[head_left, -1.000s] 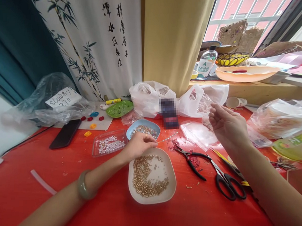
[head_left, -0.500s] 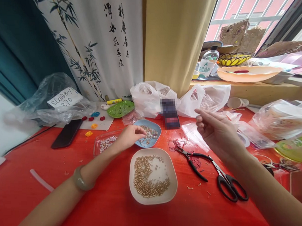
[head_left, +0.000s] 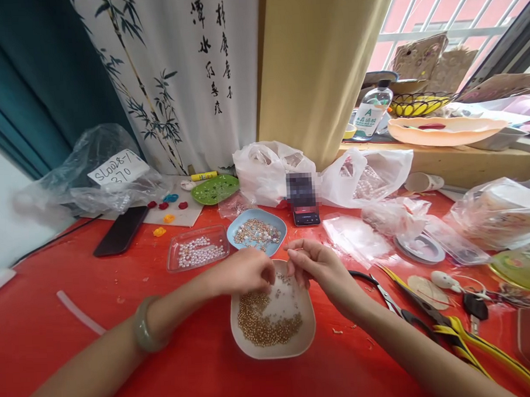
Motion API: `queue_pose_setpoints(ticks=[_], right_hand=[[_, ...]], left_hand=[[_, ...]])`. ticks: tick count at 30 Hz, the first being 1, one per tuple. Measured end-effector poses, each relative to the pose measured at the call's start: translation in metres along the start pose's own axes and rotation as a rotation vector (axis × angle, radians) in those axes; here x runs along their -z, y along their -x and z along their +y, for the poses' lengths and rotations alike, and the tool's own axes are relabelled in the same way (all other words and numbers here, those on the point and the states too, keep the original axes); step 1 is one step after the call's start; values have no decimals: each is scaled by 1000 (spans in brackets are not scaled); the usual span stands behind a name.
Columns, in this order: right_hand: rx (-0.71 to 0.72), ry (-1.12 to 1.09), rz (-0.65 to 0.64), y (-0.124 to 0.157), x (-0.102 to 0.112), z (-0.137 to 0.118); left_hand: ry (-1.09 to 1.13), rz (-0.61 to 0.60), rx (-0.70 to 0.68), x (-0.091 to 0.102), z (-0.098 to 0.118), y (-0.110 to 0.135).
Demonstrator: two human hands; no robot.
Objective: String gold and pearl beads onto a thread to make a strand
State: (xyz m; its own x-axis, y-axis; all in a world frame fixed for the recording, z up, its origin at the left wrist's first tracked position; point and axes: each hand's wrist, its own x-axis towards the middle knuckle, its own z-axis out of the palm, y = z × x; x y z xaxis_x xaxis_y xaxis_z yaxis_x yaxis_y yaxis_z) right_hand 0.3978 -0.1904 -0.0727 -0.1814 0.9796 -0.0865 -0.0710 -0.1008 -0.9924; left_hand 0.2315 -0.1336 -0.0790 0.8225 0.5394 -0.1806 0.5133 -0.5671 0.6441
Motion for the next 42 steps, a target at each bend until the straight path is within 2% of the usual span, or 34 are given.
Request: queue_pose_setpoints(ticks=[7,15,21,26,32,36,42], right_hand=[[101,60,149,0,14,-18],[120,86,150,2,16,-21],[80,129,79,5,6,-20],[109,177,68,7,-1,-10],[84,54,3,9,-8,9],[94,6,-22,10,-9,14],[115,13,31,10,-8,15]], left_hand=[[-133,11,36,-10,5,0],[-143,-9,72,-8,10,2],[138,16,96,1,6,0],[513,-4,167,8,0,-5],[942,161,170,11,-2,-8],[1062,147,141,9,-9,-11],[1136,119,122,9,-12,-11]])
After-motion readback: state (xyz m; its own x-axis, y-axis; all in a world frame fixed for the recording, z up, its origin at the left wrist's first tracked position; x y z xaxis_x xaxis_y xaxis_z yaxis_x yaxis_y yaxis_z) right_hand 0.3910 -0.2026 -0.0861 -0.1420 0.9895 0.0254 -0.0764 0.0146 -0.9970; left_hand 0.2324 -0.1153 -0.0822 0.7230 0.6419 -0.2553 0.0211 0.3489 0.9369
